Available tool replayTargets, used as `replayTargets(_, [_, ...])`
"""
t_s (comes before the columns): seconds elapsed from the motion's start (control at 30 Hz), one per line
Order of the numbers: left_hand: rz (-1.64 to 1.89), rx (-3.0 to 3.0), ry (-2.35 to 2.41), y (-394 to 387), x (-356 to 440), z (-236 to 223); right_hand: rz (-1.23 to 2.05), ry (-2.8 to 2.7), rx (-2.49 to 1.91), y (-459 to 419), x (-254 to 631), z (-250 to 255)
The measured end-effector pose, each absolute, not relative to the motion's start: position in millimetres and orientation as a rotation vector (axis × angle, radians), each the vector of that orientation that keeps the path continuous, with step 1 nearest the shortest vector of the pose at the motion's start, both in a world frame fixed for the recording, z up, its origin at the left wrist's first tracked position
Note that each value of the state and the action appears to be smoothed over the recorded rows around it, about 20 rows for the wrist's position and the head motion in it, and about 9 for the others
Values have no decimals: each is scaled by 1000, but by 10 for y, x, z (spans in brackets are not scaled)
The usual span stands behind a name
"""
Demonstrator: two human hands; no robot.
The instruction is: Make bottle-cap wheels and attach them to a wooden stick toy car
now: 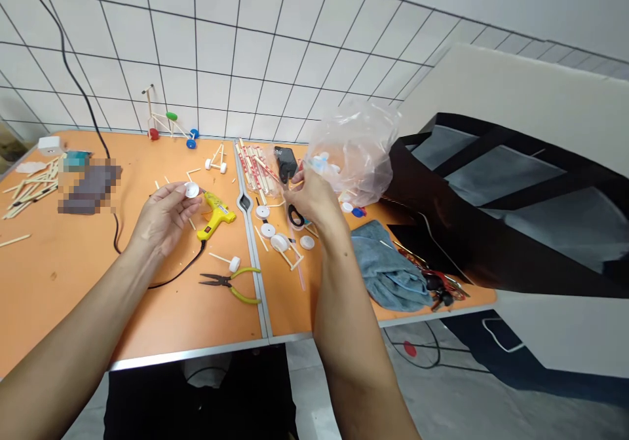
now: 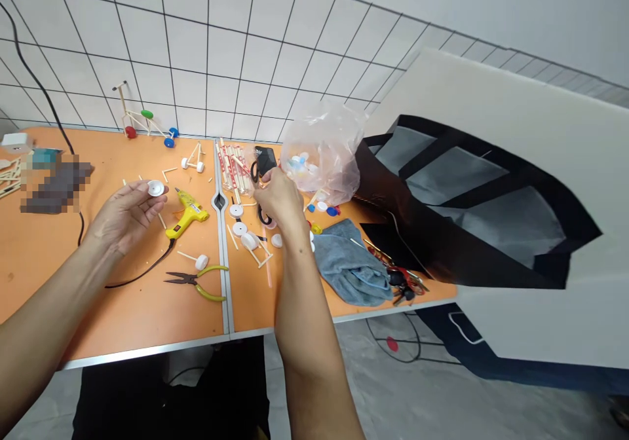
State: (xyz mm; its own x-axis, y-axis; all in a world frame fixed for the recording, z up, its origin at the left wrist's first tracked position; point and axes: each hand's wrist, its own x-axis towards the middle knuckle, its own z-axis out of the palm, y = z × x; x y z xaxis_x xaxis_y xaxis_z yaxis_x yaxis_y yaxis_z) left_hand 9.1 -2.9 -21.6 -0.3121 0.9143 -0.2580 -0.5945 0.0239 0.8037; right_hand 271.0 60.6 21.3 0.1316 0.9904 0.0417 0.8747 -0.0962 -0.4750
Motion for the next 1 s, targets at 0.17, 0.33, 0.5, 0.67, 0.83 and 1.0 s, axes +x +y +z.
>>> replayTargets(0.17, [1553,414,973,-55,138,-109,616,-1680,-1586,523,2604,333])
replayTargets(0.33, [1529,339,927,-64,155,-59,1037,-1498,-1191,398,2329,279])
replayTargets(0.5, [1476,400,897,-63,130,-128,1357,-1202,-933,359,2138,162])
replayTargets(0.67, [1366,383,902,-89,168,-127,1442,-1011,-901,398,2095,118])
replayTargets(0.83, [1254,333,928,-135,230,-55,1514,-892,-882,407,2011,34])
replayTargets(1.0, [1169,446,916,-153,235,-99,1526,-906,-859,359,1924,-49])
